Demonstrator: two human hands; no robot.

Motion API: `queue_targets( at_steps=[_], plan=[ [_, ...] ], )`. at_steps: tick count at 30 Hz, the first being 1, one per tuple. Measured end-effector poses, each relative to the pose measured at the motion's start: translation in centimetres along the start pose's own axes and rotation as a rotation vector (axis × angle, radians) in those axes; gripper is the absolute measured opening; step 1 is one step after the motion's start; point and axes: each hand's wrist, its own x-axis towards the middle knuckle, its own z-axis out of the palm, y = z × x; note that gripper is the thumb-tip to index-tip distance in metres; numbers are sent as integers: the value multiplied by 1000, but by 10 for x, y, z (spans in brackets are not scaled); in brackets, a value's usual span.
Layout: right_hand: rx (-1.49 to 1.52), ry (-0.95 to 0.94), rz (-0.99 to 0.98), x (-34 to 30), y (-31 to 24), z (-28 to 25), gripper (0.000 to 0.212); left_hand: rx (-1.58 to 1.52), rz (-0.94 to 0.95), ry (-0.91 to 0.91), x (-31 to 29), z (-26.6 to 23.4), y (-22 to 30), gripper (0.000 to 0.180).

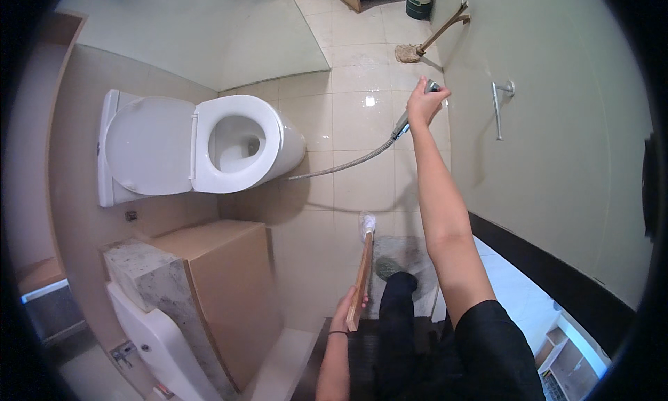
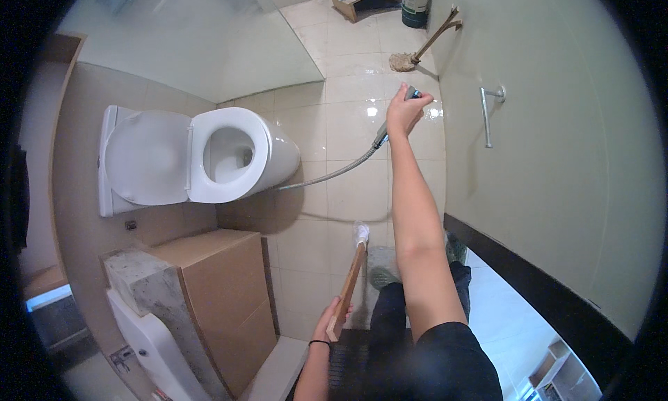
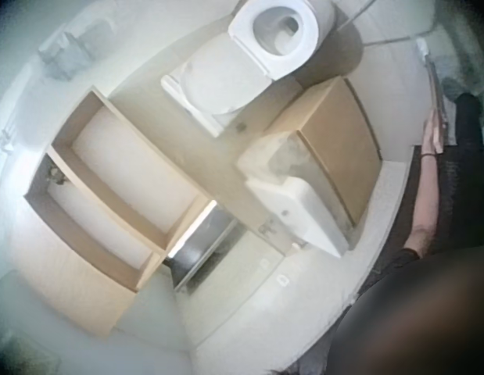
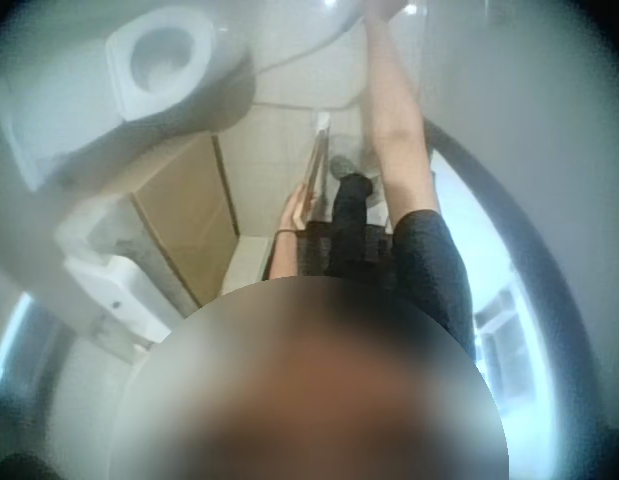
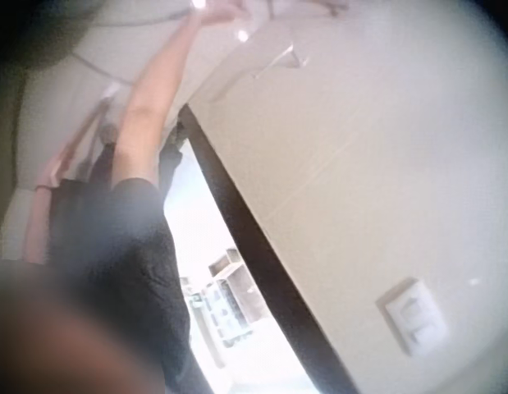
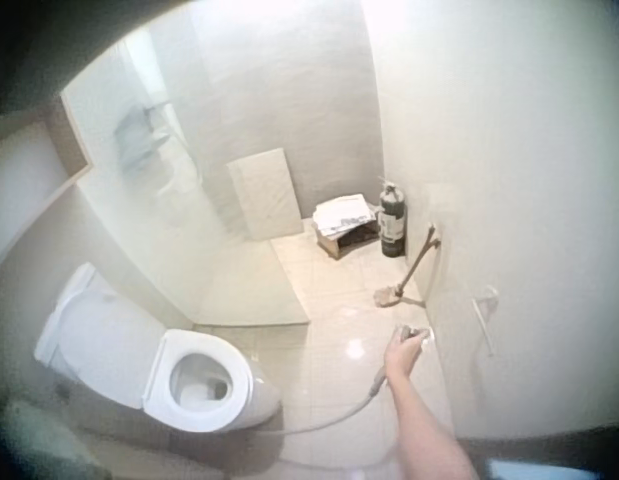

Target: The person scrubs the inside of a white toilet bowl with a long-handled brush, then flushes the toilet. They continue by scrubbing the tiled floor around the toilet and rinsing the area with a handheld bidet sprayer.

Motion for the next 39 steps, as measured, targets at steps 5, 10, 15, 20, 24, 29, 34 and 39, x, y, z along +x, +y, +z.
queue_targets(
  at_steps=[5, 10, 15, 20, 24, 29, 34, 39],
  plan=[
    [-53, 17, -44, -11, 15, -6, 52, -30, 26, 7, 1, -7, -10, 47],
    [324, -189, 110, -75, 44, -36, 60, 3, 74, 19, -11, -17, -19, 44],
    [328, -293, -49, -157, 80, -91, 56, -55, 177, 123, -61, -33, -29, 38],
    [311, -430, 1, -224, 81, -130, 53, -172, 180, 108, -101, -89, -42, 36],
    [259, -512, -26, -249, 61, -137, 49, -146, 237, 218, -95, -131, -61, 35],
    [138, -629, -162, -275, 19, -148, 50, 109, 231, 416, -96, -144, -76, 55],
    [318, -818, -424, -307, -69, -111, 43, 63, 226, 511, -124, -146, -92, 63],
    [-40, -920, -632, -350, -144, -31, 53, 3, 238, 434, -142, -142, -106, 54]
  ],
)
